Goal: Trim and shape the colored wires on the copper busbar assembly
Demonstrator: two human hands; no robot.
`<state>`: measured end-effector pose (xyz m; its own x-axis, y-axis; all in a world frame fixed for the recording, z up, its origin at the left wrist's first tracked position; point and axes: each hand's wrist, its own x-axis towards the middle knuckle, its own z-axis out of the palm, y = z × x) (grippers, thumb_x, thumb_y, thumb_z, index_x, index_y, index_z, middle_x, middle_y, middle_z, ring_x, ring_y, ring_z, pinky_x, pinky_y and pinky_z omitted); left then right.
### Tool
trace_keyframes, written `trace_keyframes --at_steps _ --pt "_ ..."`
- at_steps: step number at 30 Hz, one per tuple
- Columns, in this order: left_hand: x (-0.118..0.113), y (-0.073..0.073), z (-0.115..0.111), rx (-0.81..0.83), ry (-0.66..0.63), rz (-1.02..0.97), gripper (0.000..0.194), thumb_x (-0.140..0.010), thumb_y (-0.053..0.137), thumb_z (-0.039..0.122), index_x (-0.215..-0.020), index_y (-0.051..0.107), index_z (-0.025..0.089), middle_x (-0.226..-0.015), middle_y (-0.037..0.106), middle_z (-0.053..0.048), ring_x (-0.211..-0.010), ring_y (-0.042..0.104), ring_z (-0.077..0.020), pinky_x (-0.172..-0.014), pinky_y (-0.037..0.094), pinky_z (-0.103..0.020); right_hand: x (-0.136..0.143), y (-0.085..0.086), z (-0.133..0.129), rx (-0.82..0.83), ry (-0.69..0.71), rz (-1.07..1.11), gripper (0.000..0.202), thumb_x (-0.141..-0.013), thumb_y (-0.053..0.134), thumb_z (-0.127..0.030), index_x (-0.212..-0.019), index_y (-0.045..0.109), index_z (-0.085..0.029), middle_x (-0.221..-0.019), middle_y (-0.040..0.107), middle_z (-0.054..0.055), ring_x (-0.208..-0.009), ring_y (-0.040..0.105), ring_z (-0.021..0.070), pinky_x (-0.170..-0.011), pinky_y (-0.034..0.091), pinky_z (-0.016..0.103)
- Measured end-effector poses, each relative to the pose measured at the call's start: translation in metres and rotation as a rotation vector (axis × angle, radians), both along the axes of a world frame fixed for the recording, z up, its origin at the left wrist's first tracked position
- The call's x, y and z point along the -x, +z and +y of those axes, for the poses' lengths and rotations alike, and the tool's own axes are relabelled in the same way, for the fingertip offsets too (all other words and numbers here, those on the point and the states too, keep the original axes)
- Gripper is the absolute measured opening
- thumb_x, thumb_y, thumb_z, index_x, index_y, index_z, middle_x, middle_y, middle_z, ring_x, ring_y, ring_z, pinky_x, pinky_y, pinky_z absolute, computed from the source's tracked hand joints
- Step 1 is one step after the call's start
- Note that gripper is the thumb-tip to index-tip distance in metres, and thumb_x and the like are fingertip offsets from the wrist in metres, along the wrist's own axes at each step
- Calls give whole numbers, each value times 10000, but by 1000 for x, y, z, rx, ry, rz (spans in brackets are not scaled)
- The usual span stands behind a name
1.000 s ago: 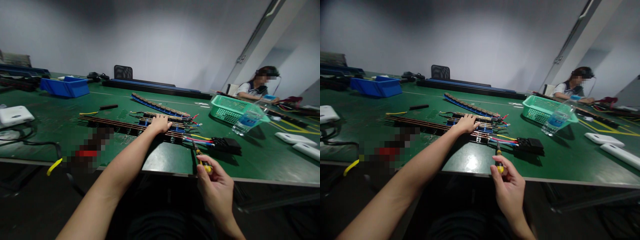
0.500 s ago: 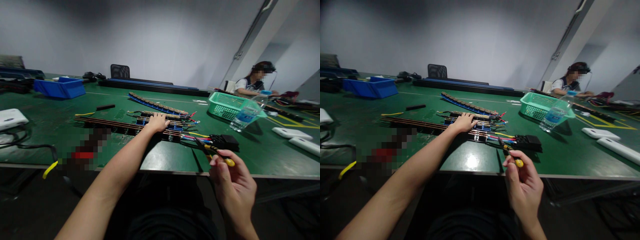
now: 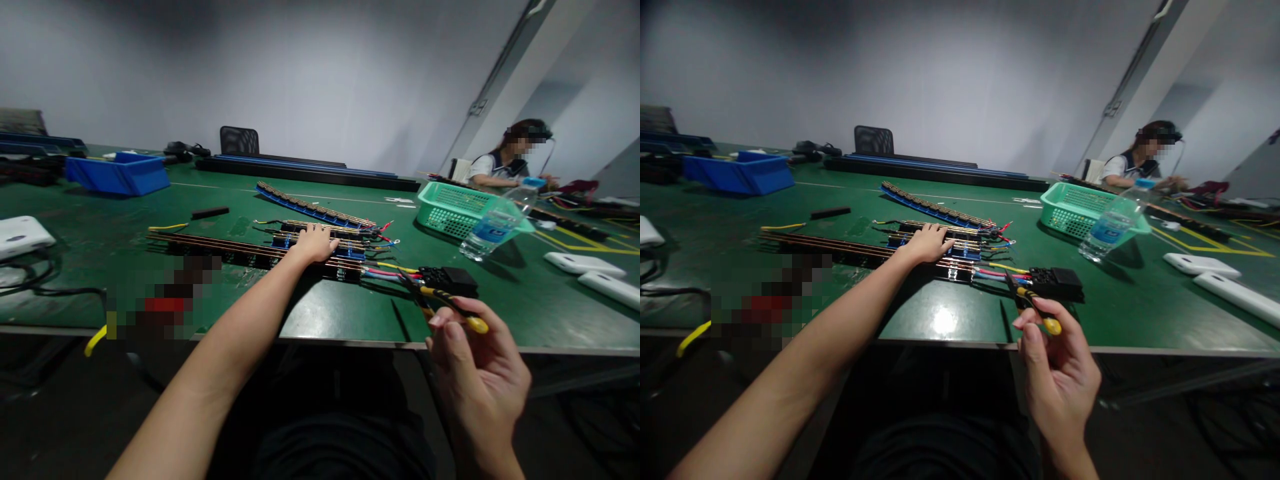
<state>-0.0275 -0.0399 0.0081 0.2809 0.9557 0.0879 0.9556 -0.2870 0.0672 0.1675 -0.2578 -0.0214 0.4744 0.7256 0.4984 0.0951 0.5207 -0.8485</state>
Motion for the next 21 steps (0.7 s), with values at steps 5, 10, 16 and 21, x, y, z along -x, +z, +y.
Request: trace_keyframes --at_steps 5,10,16,21 --pt "-1 1 0 5 5 -5 589 -1077 345 513 -1467 523 109 -1525 502 -218 -1403 448 -390 -1103 419 -506 -1 -2 6 -19 17 -15 310 -888 777 -312 -1188 715 -260 -903 654 23 -604 523 77 -534 460 193" --pt "-1 2 -2 5 -1 -10 599 -1080 343 514 -1497 500 113 -1528 499 -216 -1413 440 -388 -1116 411 -504 2 2 18 -25 53 2 327 -871 788 -299 -1187 713 -257 -907 647 23 -647 554 96 -519 456 183" --pt "0 1 -1 0 -4 -12 594 -1078 346 505 -1472 522 97 -1532 493 -225 -1412 434 -399 -1109 415 -514 4 9 14 -21 55 135 328 -848 805 -314 -1160 729 -249 -882 646 6 -505 430 43 -440 383 170" --pt "-1 0 0 -4 0 -19 578 -1072 363 495 -1458 535 102 -1510 515 -226 -1398 450 -393 -1098 424 -510 5 9 -22 111 -58 126 364 -824 832 -342 -1160 738 -238 -911 675 33 -713 606 111 -569 490 182"
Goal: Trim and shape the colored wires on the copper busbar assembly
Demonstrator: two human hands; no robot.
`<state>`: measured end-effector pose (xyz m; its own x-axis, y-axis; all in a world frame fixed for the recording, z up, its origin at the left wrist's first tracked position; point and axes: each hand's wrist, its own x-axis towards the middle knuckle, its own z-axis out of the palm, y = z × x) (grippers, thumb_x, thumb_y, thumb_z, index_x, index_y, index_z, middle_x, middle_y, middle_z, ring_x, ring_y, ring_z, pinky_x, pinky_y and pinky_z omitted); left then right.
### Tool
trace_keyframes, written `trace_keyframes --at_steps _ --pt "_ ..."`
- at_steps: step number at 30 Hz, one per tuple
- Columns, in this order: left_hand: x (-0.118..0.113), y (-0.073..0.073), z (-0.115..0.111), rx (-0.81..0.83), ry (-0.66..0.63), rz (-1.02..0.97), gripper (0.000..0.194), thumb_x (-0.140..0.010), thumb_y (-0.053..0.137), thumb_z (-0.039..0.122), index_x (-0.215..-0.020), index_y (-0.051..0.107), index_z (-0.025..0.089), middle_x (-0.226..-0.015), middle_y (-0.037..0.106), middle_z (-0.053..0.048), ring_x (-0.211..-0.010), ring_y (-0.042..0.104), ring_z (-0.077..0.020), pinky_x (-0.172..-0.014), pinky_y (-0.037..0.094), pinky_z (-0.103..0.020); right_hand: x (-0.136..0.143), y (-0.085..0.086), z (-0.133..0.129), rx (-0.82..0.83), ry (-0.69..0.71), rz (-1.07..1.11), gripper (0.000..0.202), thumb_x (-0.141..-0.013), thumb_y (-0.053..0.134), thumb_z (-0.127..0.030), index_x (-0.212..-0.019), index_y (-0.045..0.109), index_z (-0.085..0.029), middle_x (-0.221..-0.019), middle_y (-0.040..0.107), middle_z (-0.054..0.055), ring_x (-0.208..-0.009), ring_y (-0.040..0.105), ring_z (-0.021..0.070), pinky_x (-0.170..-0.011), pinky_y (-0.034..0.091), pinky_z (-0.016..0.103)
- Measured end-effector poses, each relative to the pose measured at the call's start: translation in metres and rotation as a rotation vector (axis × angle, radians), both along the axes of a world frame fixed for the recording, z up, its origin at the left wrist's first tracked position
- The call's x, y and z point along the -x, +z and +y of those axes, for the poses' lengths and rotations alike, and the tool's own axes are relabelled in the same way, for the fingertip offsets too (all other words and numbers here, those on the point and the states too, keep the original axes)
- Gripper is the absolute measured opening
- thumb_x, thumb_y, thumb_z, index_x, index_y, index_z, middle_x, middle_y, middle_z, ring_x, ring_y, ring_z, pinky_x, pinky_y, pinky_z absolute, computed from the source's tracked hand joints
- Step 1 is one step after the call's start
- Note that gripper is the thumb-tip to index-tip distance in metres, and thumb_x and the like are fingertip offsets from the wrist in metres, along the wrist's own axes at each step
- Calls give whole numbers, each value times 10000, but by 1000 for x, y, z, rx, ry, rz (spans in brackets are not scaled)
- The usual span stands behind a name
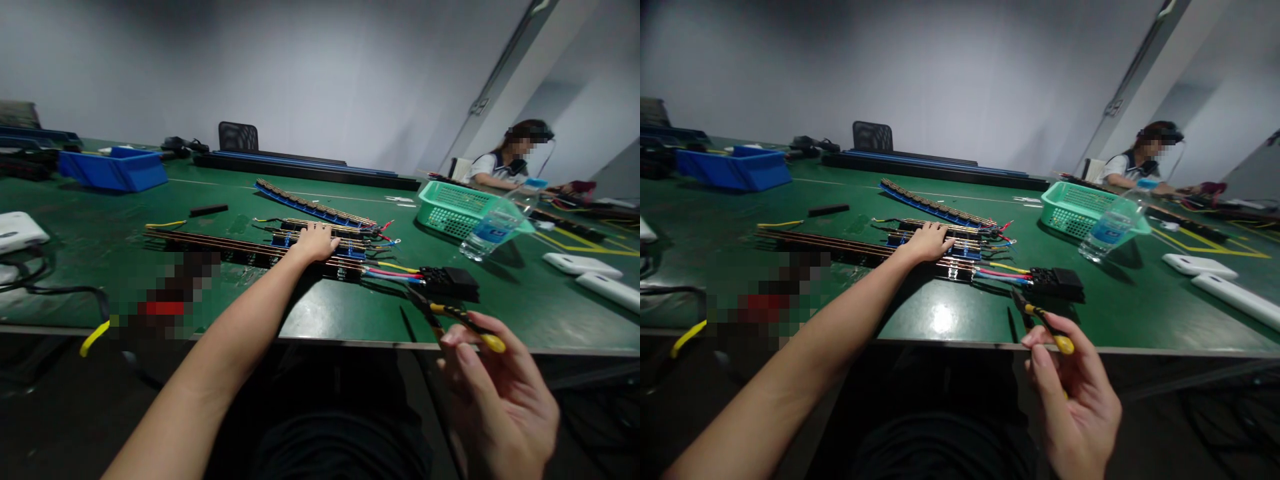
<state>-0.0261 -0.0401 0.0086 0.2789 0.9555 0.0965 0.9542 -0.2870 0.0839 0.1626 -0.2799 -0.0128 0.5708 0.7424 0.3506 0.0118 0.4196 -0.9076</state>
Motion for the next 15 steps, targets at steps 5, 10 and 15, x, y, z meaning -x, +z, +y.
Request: trace_keyframes --at_steps 5,10,15 --pt "0 0 -1 0 -1 4 585 -1072 358 499 -1471 528 106 -1527 503 -218 -1409 442 -391 -1109 420 -506 -4 -7 -10 17 -5 -65 376 -838 820 -346 -1185 728 -231 -936 698 51 -798 654 145 -625 525 206" --pt "2 -1 0 0 -3 -4 591 -1070 352 512 -1465 533 112 -1524 505 -221 -1409 444 -393 -1104 421 -502 -5 1 23 -124 -7 -99 346 -848 806 -307 -1178 727 -237 -902 685 34 -634 564 101 -494 438 197" --pt "2 -1 1 4 -7 -13 617 -1070 330 530 -1476 525 109 -1537 493 -220 -1432 419 -387 -1136 383 -496 -15 23 87 -210 161 -262 427 -876 758 -344 -1281 646 -262 -964 680 29 -534 444 80 -405 352 207"
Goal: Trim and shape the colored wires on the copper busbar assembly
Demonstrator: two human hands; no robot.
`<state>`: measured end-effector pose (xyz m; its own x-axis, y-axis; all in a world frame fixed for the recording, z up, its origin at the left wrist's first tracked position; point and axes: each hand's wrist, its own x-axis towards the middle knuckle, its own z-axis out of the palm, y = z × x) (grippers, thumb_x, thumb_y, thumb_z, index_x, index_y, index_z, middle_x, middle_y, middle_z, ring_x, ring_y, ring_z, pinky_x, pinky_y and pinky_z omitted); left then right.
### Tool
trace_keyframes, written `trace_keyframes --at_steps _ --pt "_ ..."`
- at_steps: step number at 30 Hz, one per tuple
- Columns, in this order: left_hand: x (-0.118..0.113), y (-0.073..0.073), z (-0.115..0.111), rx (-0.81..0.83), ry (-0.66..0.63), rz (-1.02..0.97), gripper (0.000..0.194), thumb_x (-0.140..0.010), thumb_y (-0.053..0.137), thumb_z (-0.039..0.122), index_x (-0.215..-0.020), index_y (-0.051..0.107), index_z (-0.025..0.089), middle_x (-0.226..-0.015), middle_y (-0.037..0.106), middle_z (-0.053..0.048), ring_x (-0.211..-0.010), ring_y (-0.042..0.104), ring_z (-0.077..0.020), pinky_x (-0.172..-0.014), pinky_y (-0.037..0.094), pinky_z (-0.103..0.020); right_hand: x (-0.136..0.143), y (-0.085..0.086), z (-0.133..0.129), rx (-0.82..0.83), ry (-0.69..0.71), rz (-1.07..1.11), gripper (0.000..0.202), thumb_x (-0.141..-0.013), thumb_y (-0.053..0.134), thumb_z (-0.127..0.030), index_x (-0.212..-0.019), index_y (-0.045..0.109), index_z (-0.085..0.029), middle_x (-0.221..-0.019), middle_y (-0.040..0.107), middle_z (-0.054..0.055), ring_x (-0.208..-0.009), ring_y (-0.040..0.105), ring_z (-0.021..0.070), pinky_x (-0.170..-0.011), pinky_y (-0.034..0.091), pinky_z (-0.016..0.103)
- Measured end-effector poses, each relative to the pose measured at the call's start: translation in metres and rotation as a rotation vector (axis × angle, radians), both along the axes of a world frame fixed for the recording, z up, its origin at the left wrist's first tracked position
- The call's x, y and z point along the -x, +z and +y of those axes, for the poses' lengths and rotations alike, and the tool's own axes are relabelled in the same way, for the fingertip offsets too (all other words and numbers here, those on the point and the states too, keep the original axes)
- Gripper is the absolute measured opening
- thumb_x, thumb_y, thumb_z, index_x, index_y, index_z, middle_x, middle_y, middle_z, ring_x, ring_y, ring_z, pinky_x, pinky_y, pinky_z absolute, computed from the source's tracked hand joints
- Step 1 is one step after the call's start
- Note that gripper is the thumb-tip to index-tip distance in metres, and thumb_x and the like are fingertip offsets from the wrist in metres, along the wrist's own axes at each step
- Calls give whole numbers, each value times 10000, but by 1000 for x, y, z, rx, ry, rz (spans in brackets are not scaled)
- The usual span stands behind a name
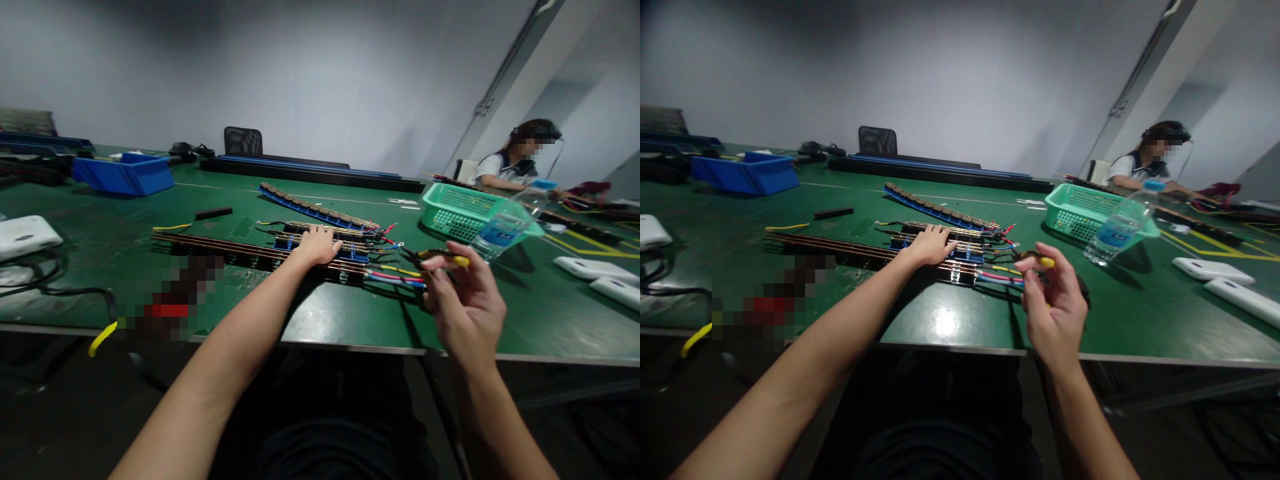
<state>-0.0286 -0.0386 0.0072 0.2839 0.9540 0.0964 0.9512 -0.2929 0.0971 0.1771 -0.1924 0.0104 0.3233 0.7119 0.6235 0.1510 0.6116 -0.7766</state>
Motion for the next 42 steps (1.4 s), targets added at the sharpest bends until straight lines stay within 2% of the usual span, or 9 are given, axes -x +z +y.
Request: trace_keyframes --at_steps 8,14,20,25,29,33,36,39,42 --pt "-1 2 -2 2 1 4 610 -1067 338 525 -1463 539 107 -1536 498 -220 -1430 421 -390 -1130 387 -499 -25 10 71 118 20 -19 478 -782 746 -338 -1229 624 -222 -948 686 17 -442 386 60 -344 328 224" --pt "-1 4 -4 4 5 25 606 -1071 333 523 -1475 531 116 -1539 502 -207 -1434 427 -380 -1133 390 -485 -25 4 82 116 45 3 435 -778 752 -333 -1177 621 -220 -933 706 16 -424 386 50 -339 313 210" --pt "-1 2 -2 2 3 16 617 -1070 326 531 -1478 526 113 -1544 497 -207 -1442 417 -381 -1133 390 -484 -22 1 85 179 88 -80 423 -791 771 -473 -1101 644 -215 -837 716 6 -407 390 55 -367 297 220" --pt "-1 1 -1 -3 7 10 605 -1065 341 519 -1477 524 116 -1543 492 -214 -1425 431 -393 -1108 411 -508 -20 -6 79 141 120 -329 334 -833 724 -526 -914 691 -204 -514 485 -74 -447 404 96 -450 314 244" --pt "-2 2 -2 2 16 28 594 -1069 333 523 -1476 523 135 -1545 491 -210 -1424 436 -381 -1112 409 -499 -16 -13 71 130 176 -614 284 -850 720 -478 -900 745 -199 -485 448 -82 -445 367 89 -497 340 258" --pt "-2 3 -3 4 6 10 598 -1066 342 520 -1478 522 126 -1550 487 -210 -1436 420 -394 -1117 404 -507 -16 -12 75 116 20 -382 312 -865 705 -483 -1013 680 -209 -702 614 -17 -591 545 134 -550 438 258" --pt "-1 3 -3 0 11 8 594 -1064 342 523 -1472 529 134 -1550 488 -211 -1430 426 -396 -1114 403 -517 -16 -7 73 141 -25 -176 453 -811 765 -499 -1138 621 -220 -851 659 10 -603 538 123 -499 430 234" --pt "-2 3 -4 5 12 14 590 -1063 347 519 -1474 526 136 -1549 489 -210 -1427 431 -387 -1115 402 -507 -12 -4 49 158 10 -62 475 -822 778 -504 -1184 633 -234 -934 682 25 -495 426 71 -405 337 207" --pt "-2 3 -3 3 4 10 597 -1067 336 524 -1476 524 133 -1548 493 -207 -1434 422 -384 -1121 398 -501 -6 -6 5 108 37 84 395 -868 760 -472 -1189 668 -260 -918 684 16 -430 343 41 -369 286 198"
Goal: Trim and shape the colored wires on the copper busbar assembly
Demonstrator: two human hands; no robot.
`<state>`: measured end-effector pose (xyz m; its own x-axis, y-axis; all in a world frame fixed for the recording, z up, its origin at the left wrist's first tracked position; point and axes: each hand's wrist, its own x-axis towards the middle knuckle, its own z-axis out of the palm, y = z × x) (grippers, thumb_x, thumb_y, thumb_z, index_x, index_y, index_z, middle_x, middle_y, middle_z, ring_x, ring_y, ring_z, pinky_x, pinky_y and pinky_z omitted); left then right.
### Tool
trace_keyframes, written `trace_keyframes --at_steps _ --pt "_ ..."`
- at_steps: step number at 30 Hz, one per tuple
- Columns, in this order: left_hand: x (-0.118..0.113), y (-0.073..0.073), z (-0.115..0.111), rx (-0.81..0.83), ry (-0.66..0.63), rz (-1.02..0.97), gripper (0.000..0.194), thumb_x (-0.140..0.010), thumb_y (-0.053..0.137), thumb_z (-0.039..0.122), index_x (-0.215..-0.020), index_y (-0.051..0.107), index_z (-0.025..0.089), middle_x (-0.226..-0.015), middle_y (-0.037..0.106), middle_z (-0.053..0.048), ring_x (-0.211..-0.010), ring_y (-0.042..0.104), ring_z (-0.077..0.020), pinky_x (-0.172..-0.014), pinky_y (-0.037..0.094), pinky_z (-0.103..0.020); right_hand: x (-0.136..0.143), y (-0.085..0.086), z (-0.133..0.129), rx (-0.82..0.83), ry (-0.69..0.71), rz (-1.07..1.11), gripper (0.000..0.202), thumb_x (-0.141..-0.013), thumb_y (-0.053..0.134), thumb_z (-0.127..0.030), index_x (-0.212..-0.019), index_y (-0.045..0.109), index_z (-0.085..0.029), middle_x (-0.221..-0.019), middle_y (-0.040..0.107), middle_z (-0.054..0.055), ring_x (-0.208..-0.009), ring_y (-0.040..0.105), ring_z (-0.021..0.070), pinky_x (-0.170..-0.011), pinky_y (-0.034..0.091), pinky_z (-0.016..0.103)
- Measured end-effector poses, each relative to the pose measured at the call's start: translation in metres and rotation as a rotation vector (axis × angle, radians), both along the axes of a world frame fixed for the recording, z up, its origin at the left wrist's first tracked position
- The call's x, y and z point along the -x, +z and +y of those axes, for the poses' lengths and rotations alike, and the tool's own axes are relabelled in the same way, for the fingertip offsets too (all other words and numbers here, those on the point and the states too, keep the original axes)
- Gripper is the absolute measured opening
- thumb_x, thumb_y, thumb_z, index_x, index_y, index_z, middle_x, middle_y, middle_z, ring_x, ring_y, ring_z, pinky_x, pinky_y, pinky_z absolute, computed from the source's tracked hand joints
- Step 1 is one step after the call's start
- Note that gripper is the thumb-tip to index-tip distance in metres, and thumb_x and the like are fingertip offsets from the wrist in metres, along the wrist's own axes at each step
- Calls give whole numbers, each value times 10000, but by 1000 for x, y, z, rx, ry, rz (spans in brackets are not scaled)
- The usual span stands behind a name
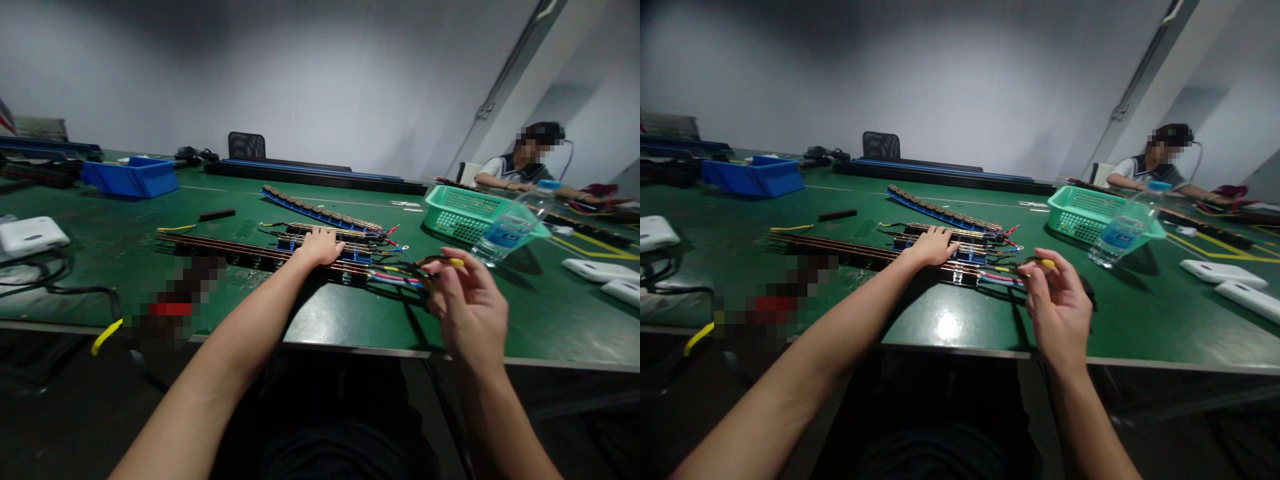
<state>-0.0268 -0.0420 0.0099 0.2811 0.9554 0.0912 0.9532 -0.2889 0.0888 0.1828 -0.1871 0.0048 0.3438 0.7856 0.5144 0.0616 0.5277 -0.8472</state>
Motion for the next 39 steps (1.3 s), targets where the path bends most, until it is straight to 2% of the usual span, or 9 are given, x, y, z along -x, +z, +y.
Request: trace_keyframes --at_steps 5,9,13,17,26,29,32,35,39 --pt "0 -1 1 -7 6 15 589 -1071 347 519 -1478 518 131 -1528 508 -206 -1410 451 -378 -1111 414 -483 6 -11 -70 -40 -120 95 322 -904 748 -370 -1211 710 -278 -967 690 37 -452 400 39 -411 365 205" --pt "0 -2 3 -9 9 26 582 -1071 347 518 -1456 536 125 -1522 514 -210 -1402 459 -376 -1106 419 -484 10 -20 -91 -16 -124 100 352 -860 790 -391 -1183 730 -264 -935 688 50 -510 456 65 -443 425 202" --pt "0 -3 5 -16 4 27 580 -1070 341 528 -1447 546 138 -1521 518 -201 -1399 461 -373 -1101 424 -484 13 -28 -87 13 -36 86 304 -891 764 -354 -1184 726 -281 -927 688 46 -527 466 64 -459 436 187" --pt "0 -2 4 -11 10 33 571 -1072 339 528 -1450 544 152 -1529 515 -192 -1406 455 -371 -1103 424 -485 14 -35 -72 -8 28 55 306 -919 732 -317 -1222 700 -292 -947 683 39 -464 418 39 -401 378 179" --pt "0 -1 2 -10 -2 35 600 -1077 331 512 -1468 527 101 -1524 506 -219 -1405 450 -392 -1112 418 -499 9 -50 -46 14 -45 -1 304 -902 746 -363 -1179 684 -254 -928 675 40 -506 465 65 -417 379 187" --pt "0 -1 2 -8 -4 33 609 -1078 332 516 -1490 509 104 -1532 502 -209 -1411 441 -392 -1118 415 -499 9 -52 -42 -10 -86 -84 205 -911 729 -335 -1091 714 -238 -840 675 21 -528 499 81 -447 404 188" --pt "0 -2 3 -10 -7 32 609 -1078 334 514 -1481 516 94 -1528 504 -216 -1407 444 -397 -1116 416 -505 9 -55 -38 -55 -113 -258 68 -880 745 -279 -886 736 -212 -735 672 5 -550 545 92 -494 438 185" --pt "0 -2 3 -11 -8 27 610 -1077 339 513 -1471 525 86 -1518 508 -228 -1399 453 -402 -1108 420 -511 10 -57 -35 -93 -117 -396 152 -863 739 -239 -723 701 -196 -613 625 -16 -504 505 85 -475 411 179" --pt "1 -2 3 -9 -3 25 613 -1076 343 521 -1482 516 96 -1524 504 -226 -1406 449 -398 -1108 419 -510 11 -54 -37 -111 -112 -440 189 -860 728 -217 -676 687 -194 -573 603 -26 -485 478 81 -465 395 177"
